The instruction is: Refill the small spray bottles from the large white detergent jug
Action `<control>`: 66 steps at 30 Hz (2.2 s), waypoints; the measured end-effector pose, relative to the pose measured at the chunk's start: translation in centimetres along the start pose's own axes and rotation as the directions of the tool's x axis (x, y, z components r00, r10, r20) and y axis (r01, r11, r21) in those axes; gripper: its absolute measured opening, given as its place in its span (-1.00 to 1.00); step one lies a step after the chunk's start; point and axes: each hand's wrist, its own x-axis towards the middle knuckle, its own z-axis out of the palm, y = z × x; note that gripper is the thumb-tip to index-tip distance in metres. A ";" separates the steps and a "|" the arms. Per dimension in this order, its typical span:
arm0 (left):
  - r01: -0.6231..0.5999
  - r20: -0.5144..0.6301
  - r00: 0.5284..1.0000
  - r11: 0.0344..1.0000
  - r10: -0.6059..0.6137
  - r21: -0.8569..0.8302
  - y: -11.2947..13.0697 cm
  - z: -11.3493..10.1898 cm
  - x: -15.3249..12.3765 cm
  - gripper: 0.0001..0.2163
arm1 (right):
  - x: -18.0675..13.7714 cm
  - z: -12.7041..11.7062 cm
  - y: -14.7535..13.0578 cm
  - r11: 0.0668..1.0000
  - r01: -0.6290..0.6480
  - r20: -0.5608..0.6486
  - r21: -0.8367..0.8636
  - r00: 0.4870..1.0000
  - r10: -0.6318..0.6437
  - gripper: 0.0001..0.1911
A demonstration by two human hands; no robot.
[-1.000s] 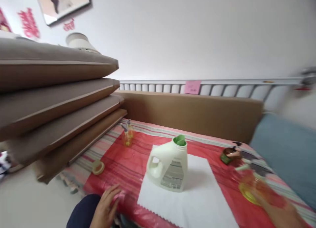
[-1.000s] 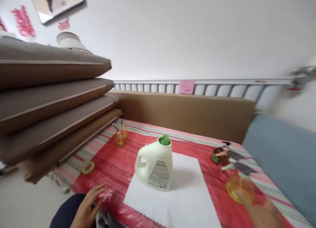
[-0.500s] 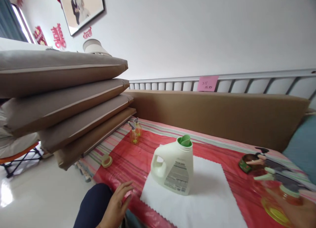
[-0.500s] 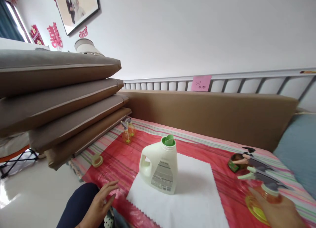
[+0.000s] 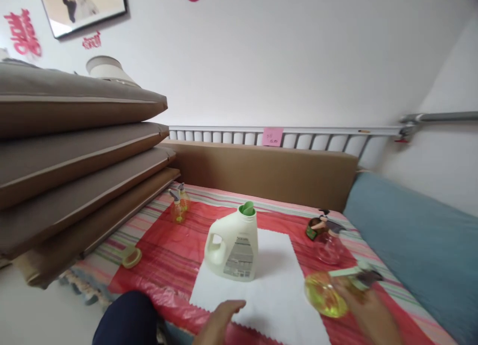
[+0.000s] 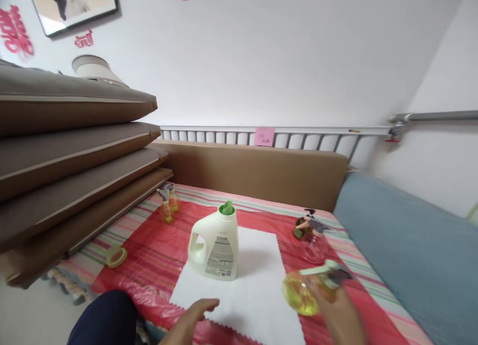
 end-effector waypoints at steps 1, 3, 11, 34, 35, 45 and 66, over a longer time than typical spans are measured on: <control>-0.022 0.037 0.999 0.999 0.024 -0.035 0.7 1.0 1.2 -0.28 | -1.6 0.5 -1.4 0.997 -0.049 0.058 0.053 0.997 0.046 -0.59; -0.013 0.023 1.000 0.996 0.015 -0.090 2.1 2.8 3.3 -0.10 | -5.0 1.5 -4.3 0.986 -0.039 0.159 0.164 0.987 0.012 -0.48; -0.039 -0.072 0.997 0.899 0.009 -0.436 5.6 3.5 3.6 -0.30 | -14.8 5.9 -13.0 0.956 0.121 0.340 0.266 0.916 -0.211 -0.47; 0.007 0.150 0.987 0.902 0.064 -0.431 9.4 -6.6 3.1 -0.56 | -20.8 10.3 -8.9 -0.071 -0.936 0.903 0.345 0.352 -0.245 -0.23; -0.018 0.137 0.987 0.896 0.088 -0.443 9.8 -6.6 3.1 -0.58 | -21.0 10.8 -8.9 -0.056 -0.941 0.906 0.335 0.338 -0.257 -0.21; 0.040 -0.257 0.948 0.872 -0.187 -0.488 9.6 -3.8 1.7 -0.62 | -21.2 12.7 -9.8 -0.143 -0.800 0.806 0.583 0.592 -0.020 -0.55; -0.022 -0.236 0.957 0.768 -0.169 -0.640 9.5 -4.1 3.3 -0.56 | -22.2 10.8 -9.8 -0.107 -0.680 0.688 0.725 0.722 0.075 -0.52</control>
